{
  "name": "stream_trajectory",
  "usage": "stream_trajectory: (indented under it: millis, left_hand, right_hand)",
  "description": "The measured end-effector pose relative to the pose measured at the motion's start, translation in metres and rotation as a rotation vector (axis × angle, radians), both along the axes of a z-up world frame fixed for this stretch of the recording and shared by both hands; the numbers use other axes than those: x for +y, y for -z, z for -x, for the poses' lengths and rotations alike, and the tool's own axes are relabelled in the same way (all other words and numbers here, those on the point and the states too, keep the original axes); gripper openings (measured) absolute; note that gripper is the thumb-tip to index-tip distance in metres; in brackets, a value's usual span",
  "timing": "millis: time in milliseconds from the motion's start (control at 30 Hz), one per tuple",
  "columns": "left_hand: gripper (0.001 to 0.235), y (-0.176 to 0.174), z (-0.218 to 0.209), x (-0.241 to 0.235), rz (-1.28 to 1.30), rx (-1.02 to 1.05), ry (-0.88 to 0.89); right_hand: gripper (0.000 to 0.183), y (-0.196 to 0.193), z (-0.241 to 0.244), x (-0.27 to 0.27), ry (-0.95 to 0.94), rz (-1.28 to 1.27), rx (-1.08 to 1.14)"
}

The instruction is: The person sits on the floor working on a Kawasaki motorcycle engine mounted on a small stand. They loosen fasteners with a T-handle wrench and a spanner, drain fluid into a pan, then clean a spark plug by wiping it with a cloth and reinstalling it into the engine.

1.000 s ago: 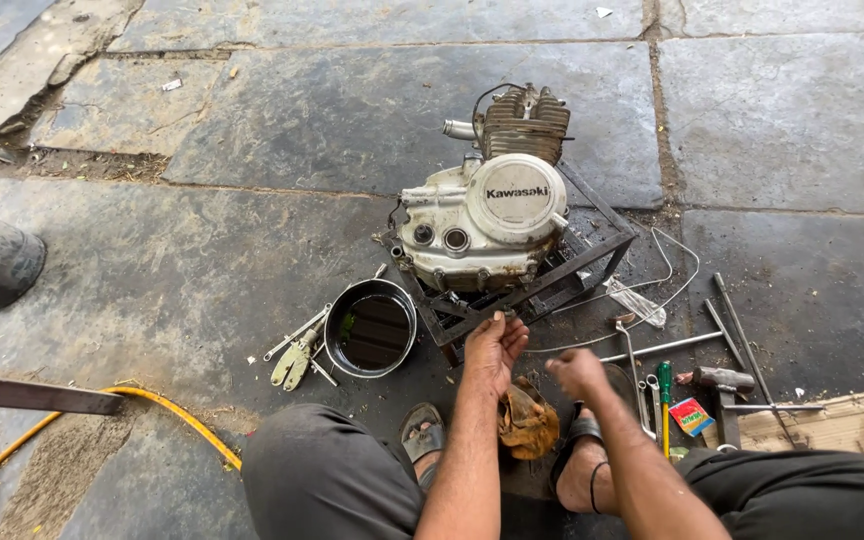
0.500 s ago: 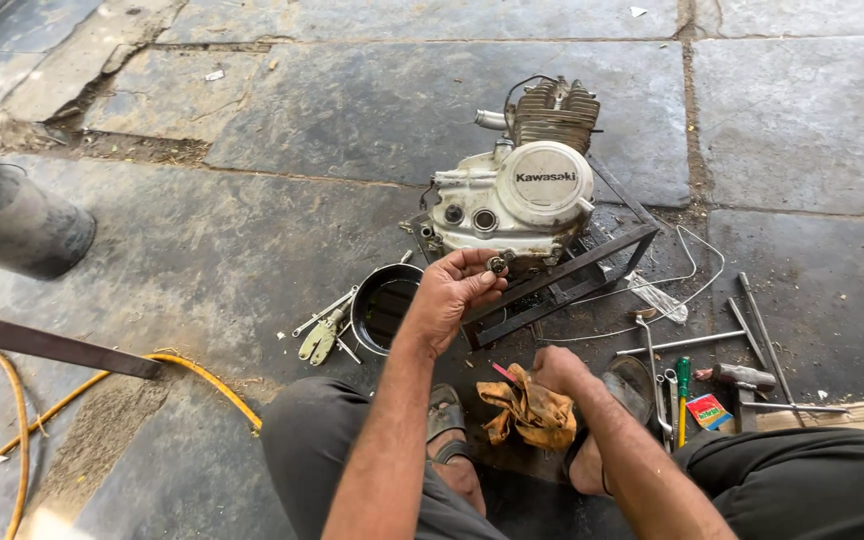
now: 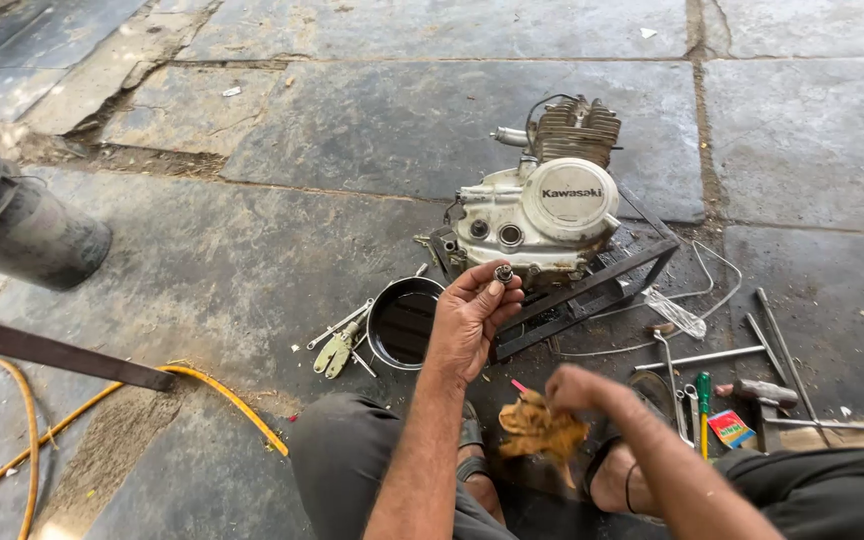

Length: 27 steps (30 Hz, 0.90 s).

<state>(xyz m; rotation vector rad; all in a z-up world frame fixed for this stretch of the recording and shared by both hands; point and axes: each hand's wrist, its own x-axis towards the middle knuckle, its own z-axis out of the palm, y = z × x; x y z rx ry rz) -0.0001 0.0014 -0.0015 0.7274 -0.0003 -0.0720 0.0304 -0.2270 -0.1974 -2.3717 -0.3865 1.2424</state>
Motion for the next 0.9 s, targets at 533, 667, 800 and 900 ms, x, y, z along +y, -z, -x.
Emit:
stream_trajectory:
  millis: [533, 667, 800, 900]
  left_hand:
    - [0.034, 0.002, 0.002, -0.064, -0.609, -0.123, -0.070]
    - [0.030, -0.011, 0.011, -0.082, -0.673, -0.186, 0.005]
    - [0.028, 0.006, 0.017, -0.093, -0.567, -0.127, 0.154]
    - [0.026, 0.012, 0.015, -0.095, -0.463, -0.051, 0.261]
  right_hand:
    - [0.025, -0.208, 0.049, -0.072, 0.951, -1.217, -0.273]
    - [0.032, -0.217, 0.054, -0.061, 0.993, -1.314, -0.114]
    - [0.026, -0.230, 0.057, -0.051, 0.524, -0.882, -0.875]
    - [0.021, -0.241, 0.061, -0.047, 0.218, -0.649, -1.295]
